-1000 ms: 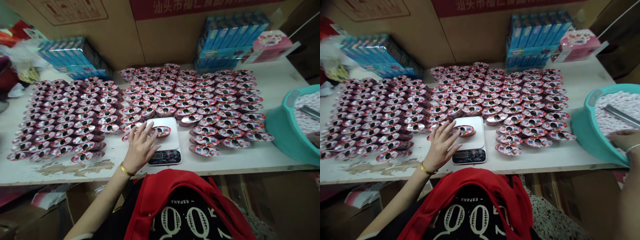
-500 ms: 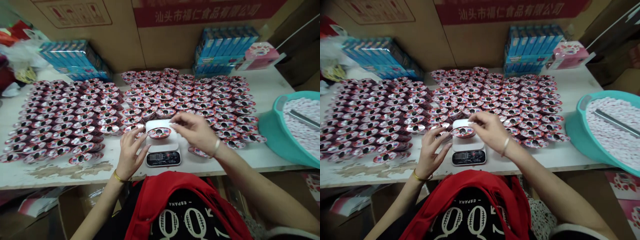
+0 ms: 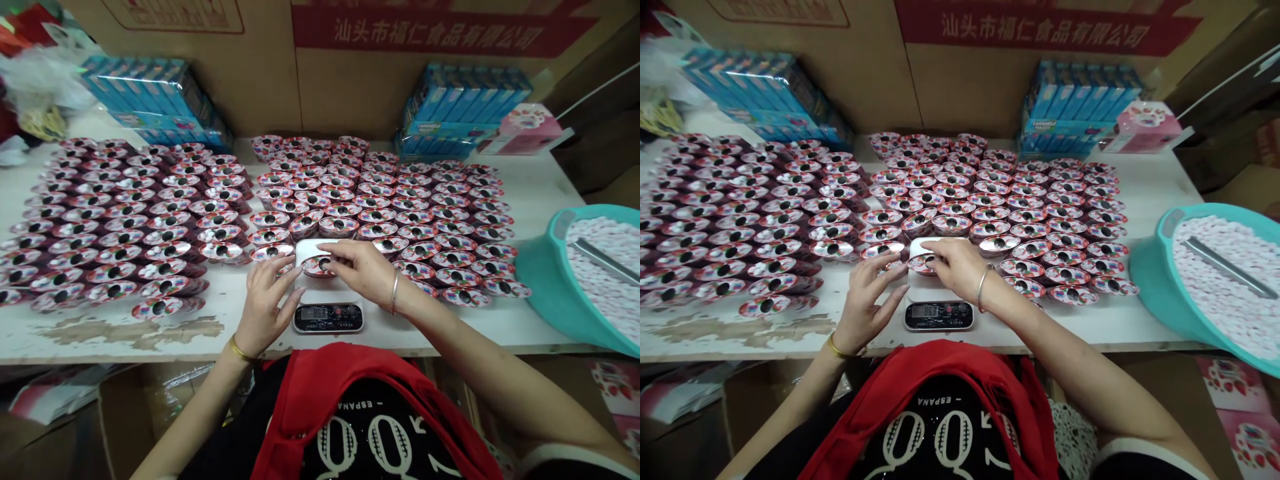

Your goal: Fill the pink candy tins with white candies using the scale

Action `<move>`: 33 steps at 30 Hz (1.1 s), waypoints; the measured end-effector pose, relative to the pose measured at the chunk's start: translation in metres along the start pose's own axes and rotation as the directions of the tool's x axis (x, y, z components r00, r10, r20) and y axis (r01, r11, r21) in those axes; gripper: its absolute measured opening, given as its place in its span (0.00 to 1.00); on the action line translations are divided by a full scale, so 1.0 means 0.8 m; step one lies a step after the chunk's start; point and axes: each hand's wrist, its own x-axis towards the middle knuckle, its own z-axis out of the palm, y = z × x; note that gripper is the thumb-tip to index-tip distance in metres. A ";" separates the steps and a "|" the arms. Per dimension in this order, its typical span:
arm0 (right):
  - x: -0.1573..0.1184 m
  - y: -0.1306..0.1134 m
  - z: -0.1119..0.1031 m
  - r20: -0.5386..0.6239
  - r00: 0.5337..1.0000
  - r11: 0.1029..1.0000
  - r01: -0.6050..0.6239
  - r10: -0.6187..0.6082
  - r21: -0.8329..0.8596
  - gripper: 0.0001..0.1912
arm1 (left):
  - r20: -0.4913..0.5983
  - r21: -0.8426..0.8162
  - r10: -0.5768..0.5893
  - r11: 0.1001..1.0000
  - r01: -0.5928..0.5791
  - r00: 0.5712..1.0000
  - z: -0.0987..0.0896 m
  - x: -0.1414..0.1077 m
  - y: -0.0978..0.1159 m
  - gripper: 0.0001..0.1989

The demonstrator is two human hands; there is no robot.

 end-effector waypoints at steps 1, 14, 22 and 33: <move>-0.002 -0.001 -0.003 -0.013 1.000 0.997 -0.022 0.023 0.070 0.16 | 0.002 -0.003 0.003 1.000 -0.003 1.000 0.000 0.003 -0.001 0.17; -0.080 0.018 -0.052 0.063 0.787 0.166 -0.207 0.613 0.964 0.13 | 0.106 0.093 0.222 0.968 -0.232 0.969 -0.024 0.142 -0.042 0.15; -0.131 0.067 -0.064 -0.037 0.575 0.180 -0.194 0.818 0.964 0.15 | 0.132 0.445 -0.136 0.893 0.064 0.982 -0.079 0.315 -0.205 0.17; -0.143 0.102 -0.052 -0.059 0.577 0.229 -0.225 0.815 0.947 0.19 | 0.280 0.499 -0.262 0.862 0.093 0.924 -0.041 0.320 -0.268 0.20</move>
